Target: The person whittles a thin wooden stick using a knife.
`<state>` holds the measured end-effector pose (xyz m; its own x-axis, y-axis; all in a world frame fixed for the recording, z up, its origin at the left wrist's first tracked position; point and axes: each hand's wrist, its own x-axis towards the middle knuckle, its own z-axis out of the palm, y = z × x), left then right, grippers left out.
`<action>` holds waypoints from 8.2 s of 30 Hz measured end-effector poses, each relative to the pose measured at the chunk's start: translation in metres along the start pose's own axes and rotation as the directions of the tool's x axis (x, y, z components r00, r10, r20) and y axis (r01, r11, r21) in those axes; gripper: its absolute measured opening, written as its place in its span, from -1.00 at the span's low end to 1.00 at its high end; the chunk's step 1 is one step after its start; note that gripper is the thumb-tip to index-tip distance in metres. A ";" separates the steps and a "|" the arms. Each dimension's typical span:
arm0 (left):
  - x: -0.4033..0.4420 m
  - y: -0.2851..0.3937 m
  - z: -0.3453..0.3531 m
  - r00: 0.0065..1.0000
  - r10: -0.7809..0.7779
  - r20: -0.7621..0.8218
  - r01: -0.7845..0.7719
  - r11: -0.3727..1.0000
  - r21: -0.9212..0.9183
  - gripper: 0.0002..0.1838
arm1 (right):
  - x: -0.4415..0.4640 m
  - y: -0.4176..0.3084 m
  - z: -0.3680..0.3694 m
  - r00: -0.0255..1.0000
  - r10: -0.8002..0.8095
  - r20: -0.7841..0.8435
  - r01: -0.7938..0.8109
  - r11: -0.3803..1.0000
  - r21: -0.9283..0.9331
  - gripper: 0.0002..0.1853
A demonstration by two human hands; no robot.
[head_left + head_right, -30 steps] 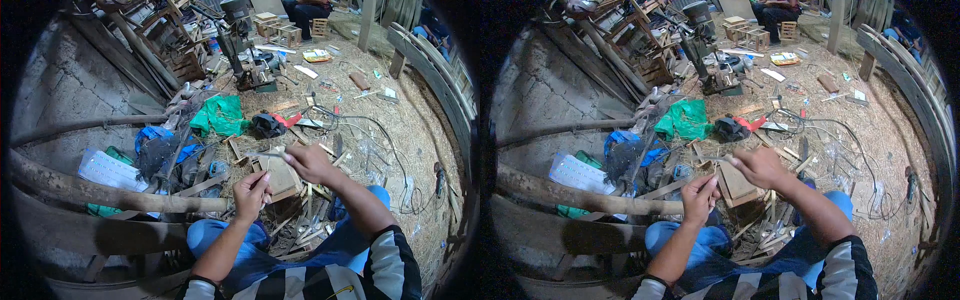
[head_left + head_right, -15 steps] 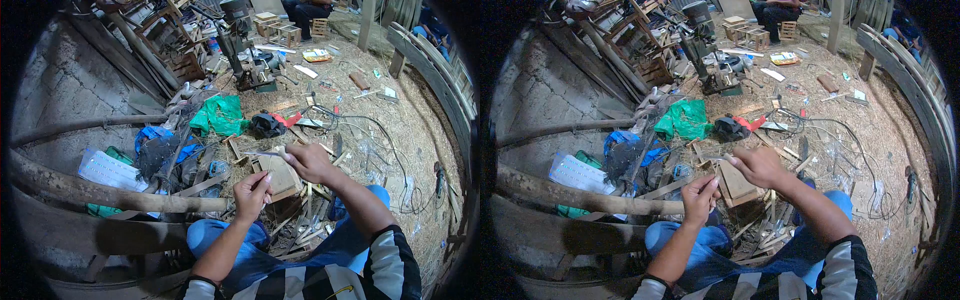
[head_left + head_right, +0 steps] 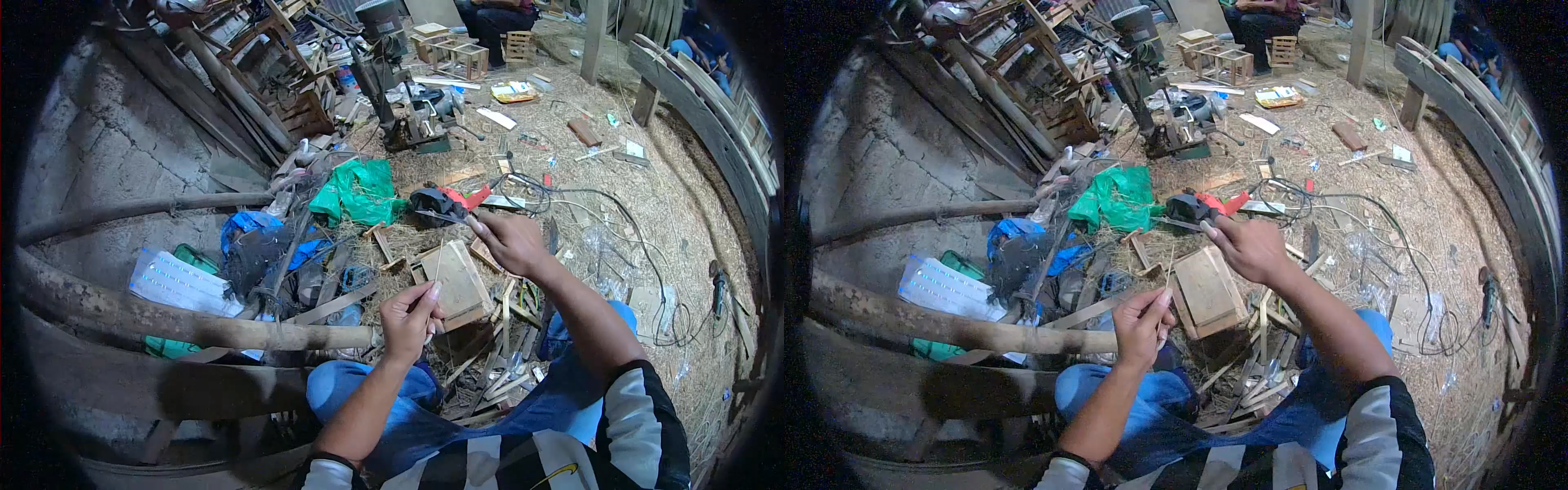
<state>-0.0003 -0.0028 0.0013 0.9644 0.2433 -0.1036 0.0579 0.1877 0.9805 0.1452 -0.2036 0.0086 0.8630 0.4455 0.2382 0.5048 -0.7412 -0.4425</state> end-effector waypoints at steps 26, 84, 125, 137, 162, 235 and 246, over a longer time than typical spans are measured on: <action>-0.001 -0.005 0.001 1.000 0.006 -0.004 -0.006 1.000 0.020 -0.81 | -0.010 -0.017 0.001 0.993 -0.119 -0.019 0.120 0.985 0.124 -0.57; 0.001 0.002 0.002 0.994 -0.112 0.017 0.113 0.989 -0.092 -0.82 | -0.011 -0.019 -0.002 0.999 -0.038 -0.015 0.040 0.967 0.252 -0.54; 0.013 -0.010 -0.010 0.997 0.046 0.058 -0.048 0.999 0.026 -0.85 | -0.034 -0.037 -0.001 0.946 -0.307 0.100 0.296 0.949 0.111 -0.76; 0.010 -0.007 -0.010 0.997 -0.018 0.077 0.017 1.000 0.018 -0.85 | 0.000 0.007 -0.002 0.999 0.008 -0.040 -0.008 1.000 0.013 -0.62; 0.012 -0.009 -0.011 0.996 -0.084 0.026 0.085 0.996 -0.039 -0.89 | -0.029 -0.030 0.002 0.964 -0.261 0.052 0.254 0.959 0.124 -0.72; 0.036 -0.005 -0.024 0.923 0.375 -0.088 -0.334 0.893 0.301 -0.52 | -0.005 -0.042 0.016 0.922 -0.102 0.374 -0.283 0.484 0.828 -0.56; 0.024 0.025 -0.020 0.705 0.668 0.239 -0.542 0.290 0.789 -0.55 | 0.002 -0.024 -0.010 0.870 -0.067 0.488 -0.342 0.631 0.696 -0.68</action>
<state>0.0197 0.0265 0.0201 0.7799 0.0697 0.6219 -0.3025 -0.8280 0.4722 0.1352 -0.1904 0.0283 0.7074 0.6822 -0.1850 0.0092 -0.2706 -0.9627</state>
